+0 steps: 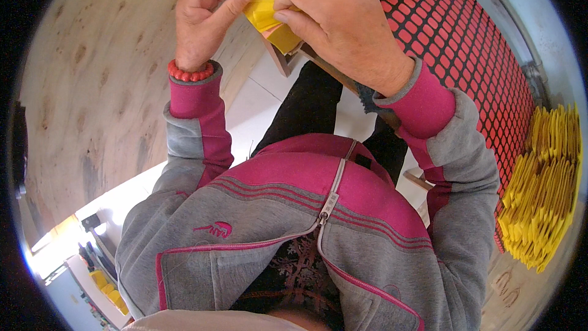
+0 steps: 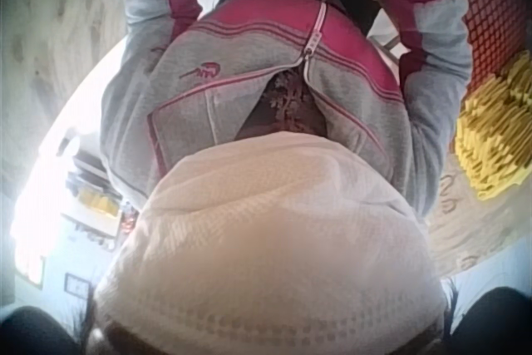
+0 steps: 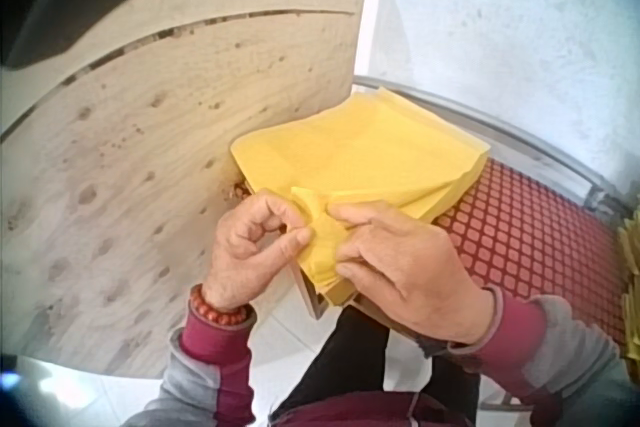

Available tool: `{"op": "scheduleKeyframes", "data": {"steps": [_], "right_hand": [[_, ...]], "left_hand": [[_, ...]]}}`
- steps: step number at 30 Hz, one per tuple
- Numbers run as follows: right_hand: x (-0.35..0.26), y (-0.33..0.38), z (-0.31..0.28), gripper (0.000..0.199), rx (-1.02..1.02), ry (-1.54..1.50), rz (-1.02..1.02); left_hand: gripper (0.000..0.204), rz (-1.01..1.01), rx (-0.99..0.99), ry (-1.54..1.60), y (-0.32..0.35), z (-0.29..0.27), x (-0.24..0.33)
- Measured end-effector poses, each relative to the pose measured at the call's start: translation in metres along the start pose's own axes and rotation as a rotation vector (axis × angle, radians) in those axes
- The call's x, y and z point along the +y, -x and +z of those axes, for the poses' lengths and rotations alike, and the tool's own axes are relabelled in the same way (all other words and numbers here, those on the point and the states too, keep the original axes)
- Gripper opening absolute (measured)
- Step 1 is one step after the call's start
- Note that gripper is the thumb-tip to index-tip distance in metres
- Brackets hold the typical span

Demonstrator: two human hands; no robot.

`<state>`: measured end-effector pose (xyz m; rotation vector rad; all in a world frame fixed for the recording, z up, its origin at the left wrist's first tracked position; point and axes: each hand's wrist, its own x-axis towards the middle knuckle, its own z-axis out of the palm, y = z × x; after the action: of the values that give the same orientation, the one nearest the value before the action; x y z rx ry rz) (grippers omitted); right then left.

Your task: The person folds yellow paper sheets by hand on a patterned table, aligning edges and creasing folds. The person stacks the folded sheets into a growing pile on the table.

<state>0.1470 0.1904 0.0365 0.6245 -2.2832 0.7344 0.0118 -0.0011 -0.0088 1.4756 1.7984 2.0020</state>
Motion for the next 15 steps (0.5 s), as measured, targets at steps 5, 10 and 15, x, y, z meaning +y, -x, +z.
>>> {"op": "scheduleKeyframes", "data": {"steps": [5,10,15], "right_hand": [[-0.005,0.001,-0.002,0.013,-0.018,-0.019,0.106],[-0.008,0.001,-0.001,0.014,0.005,-0.011,0.132],[-0.006,0.001,0.001,0.016,0.037,-0.033,0.113]], "left_hand": [[0.013,-0.040,0.015,0.087,0.002,0.001,0.000],[0.013,-0.033,0.049,0.146,0.004,0.000,-0.004],[0.017,-0.003,-0.077,0.038,0.005,-0.017,-0.003]]}}
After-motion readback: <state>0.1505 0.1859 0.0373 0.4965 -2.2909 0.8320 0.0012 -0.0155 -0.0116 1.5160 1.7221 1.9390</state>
